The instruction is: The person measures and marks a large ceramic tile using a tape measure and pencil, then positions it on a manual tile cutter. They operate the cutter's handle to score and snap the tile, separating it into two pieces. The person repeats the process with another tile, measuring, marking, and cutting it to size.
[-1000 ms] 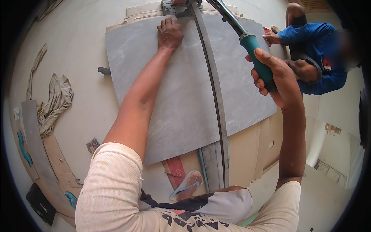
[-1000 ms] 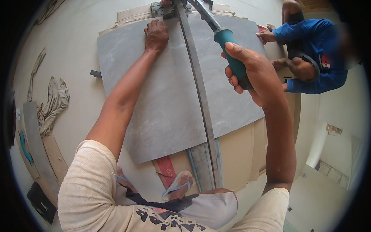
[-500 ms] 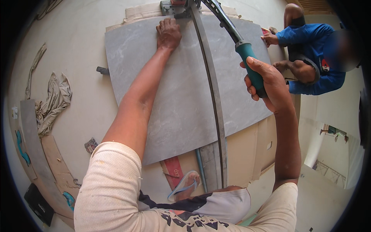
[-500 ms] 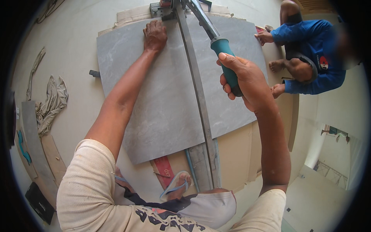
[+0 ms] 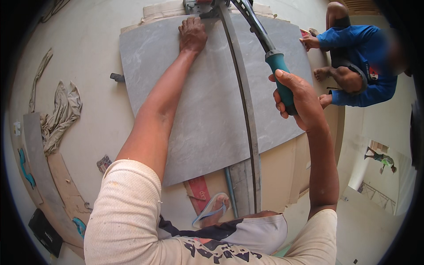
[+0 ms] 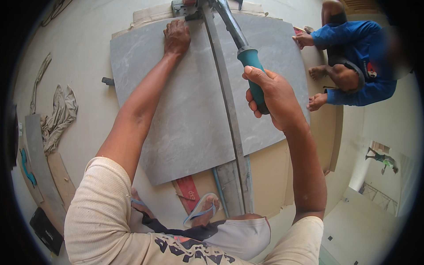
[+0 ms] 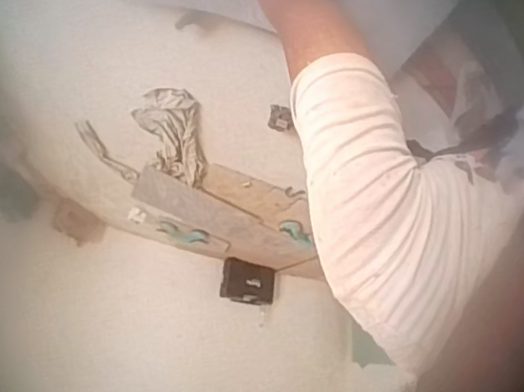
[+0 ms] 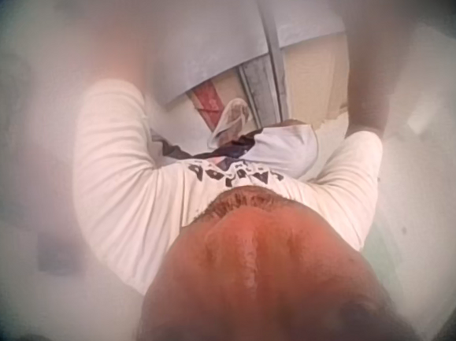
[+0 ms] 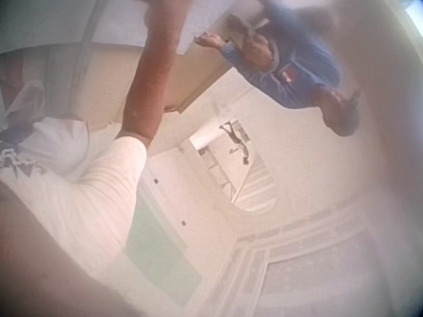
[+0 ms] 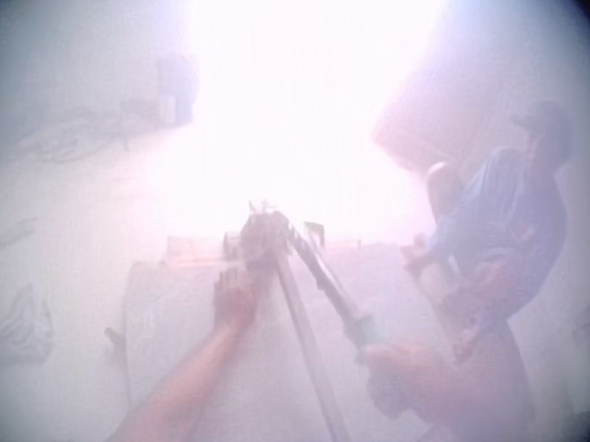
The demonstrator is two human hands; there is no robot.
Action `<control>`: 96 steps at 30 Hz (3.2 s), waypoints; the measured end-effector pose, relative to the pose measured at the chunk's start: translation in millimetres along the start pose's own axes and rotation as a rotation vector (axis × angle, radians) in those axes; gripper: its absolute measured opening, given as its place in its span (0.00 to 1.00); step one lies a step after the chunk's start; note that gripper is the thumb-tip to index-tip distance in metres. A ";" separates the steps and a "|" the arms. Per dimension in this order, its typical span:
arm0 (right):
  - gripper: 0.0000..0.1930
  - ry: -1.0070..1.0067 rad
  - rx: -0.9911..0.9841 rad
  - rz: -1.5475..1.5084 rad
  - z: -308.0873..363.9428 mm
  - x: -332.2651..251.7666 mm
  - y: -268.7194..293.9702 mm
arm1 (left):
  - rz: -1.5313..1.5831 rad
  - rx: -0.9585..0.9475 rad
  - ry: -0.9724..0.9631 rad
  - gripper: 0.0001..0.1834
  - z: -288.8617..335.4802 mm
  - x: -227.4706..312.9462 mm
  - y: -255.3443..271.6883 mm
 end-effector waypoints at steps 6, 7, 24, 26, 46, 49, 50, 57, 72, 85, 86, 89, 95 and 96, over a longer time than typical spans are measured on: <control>0.22 0.020 0.009 -0.050 0.1 4.7 -5.2 | -0.083 -0.008 0.014 0.16 -1.3 -1.5 -0.6; 0.21 0.027 0.012 -0.047 0.2 5.9 -6.1 | -0.069 -0.014 0.023 0.16 -0.2 -2.3 -0.3; 0.19 0.108 0.080 0.034 9.3 6.5 -6.7 | -0.052 -0.222 -0.046 0.22 36.6 -44.5 103.8; 0.19 0.109 0.069 0.038 7.4 4.6 -6.5 | -0.107 -0.279 -0.020 0.23 53.1 -62.8 134.4; 0.26 0.003 0.044 -0.049 121.0 19.4 17.3 | 0.614 -0.181 1.081 0.32 223.5 -189.9 159.2; 0.26 -0.032 0.069 -0.052 163.0 45.4 21.3 | 0.570 -0.203 1.087 0.31 223.1 -168.8 163.5; 0.26 -0.035 0.072 -0.055 175.2 51.1 20.2 | 0.519 -0.183 1.080 0.31 220.8 -167.0 166.2; 0.26 -0.081 0.107 -0.124 242.0 114.7 19.1 | 0.367 -0.139 1.025 0.31 216.2 -162.3 168.4; 0.18 -0.253 0.207 -0.042 318.1 233.3 21.3 | 0.451 -0.167 1.081 0.30 223.7 -155.5 171.8; 0.23 0.113 0.596 0.755 313.8 167.8 11.2 | 0.521 -0.225 1.112 0.31 239.6 -153.6 171.8; 0.23 0.133 0.578 0.771 305.2 152.1 2.0 | 0.526 -0.231 1.109 0.31 243.5 -150.6 173.7; 0.23 0.153 0.503 0.882 273.6 138.3 -20.3 | 0.553 -0.249 1.117 0.31 252.2 -155.5 178.2; 0.18 -0.021 0.438 0.871 239.2 190.5 -5.9 | 0.565 -0.217 1.129 0.31 251.6 -143.8 174.7; 0.17 0.003 0.453 0.880 242.7 193.5 -5.3 | 0.555 -0.207 1.139 0.31 252.6 -138.8 175.5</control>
Point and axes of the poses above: each hand's wrist, its own z-axis away from the middle knuckle, its own y-axis out of the back of the hand, x = y × z, the point moved 6 cm from there along -z, towards the middle knuckle, and after that the axes turned 5 degrees about -x, right-handed, at the moved point
